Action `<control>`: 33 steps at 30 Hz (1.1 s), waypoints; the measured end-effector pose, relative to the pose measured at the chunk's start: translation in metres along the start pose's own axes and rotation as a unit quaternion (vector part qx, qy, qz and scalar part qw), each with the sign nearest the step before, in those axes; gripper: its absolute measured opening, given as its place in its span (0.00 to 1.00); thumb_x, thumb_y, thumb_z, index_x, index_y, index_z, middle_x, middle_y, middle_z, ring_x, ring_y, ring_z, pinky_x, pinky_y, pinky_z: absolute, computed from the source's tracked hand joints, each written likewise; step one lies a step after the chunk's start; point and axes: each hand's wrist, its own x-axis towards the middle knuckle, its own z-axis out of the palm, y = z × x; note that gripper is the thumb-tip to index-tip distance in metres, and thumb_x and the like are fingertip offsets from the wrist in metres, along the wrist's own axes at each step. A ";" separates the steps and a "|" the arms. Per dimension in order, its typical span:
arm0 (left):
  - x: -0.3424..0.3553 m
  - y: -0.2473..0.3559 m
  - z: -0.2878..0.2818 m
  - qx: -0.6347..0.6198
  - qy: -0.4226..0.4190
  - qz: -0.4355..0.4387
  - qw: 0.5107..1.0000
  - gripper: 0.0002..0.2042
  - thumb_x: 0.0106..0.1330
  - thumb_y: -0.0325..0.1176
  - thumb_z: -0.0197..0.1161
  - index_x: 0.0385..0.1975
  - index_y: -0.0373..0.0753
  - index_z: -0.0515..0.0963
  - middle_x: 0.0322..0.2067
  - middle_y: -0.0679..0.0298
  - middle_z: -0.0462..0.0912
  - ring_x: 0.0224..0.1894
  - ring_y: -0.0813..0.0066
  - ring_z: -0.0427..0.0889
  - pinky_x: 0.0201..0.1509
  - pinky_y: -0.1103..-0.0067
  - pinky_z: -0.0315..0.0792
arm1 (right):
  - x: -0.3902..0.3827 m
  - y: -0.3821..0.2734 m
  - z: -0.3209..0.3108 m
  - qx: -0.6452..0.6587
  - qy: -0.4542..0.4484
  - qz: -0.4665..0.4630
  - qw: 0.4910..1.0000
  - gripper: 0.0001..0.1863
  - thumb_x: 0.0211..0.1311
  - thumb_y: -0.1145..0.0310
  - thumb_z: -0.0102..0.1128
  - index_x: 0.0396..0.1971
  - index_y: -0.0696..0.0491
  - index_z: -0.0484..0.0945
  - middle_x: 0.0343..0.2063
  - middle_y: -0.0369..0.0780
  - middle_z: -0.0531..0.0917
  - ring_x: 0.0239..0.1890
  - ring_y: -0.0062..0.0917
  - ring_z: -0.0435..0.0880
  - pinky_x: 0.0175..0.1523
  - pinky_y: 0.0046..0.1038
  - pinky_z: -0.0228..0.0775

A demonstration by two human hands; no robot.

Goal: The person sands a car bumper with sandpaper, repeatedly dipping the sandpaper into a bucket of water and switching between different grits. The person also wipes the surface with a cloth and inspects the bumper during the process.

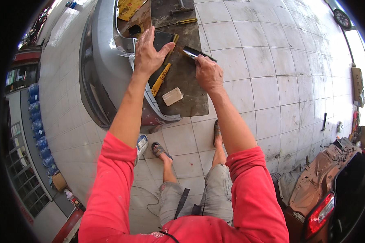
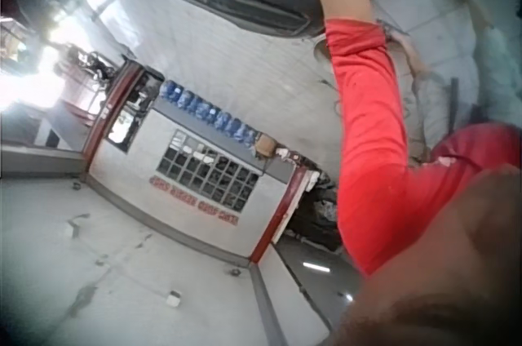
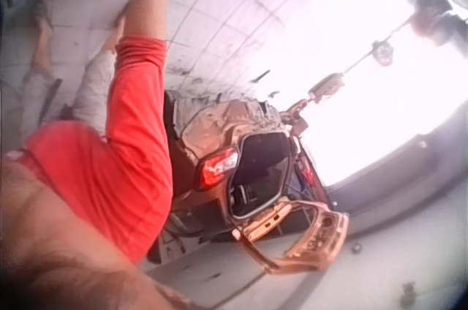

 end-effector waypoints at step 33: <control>-0.147 0.058 -0.065 -0.521 -0.269 -0.207 0.783 0.39 0.68 0.18 0.64 0.82 0.32 0.60 0.43 0.66 0.82 0.41 0.83 0.82 0.47 0.82 0.82 | -0.142 -0.049 -0.044 0.752 -0.050 0.319 0.575 0.20 0.77 0.74 0.61 0.65 0.58 0.75 0.56 0.45 0.87 0.55 0.33 0.90 0.57 0.39 0.89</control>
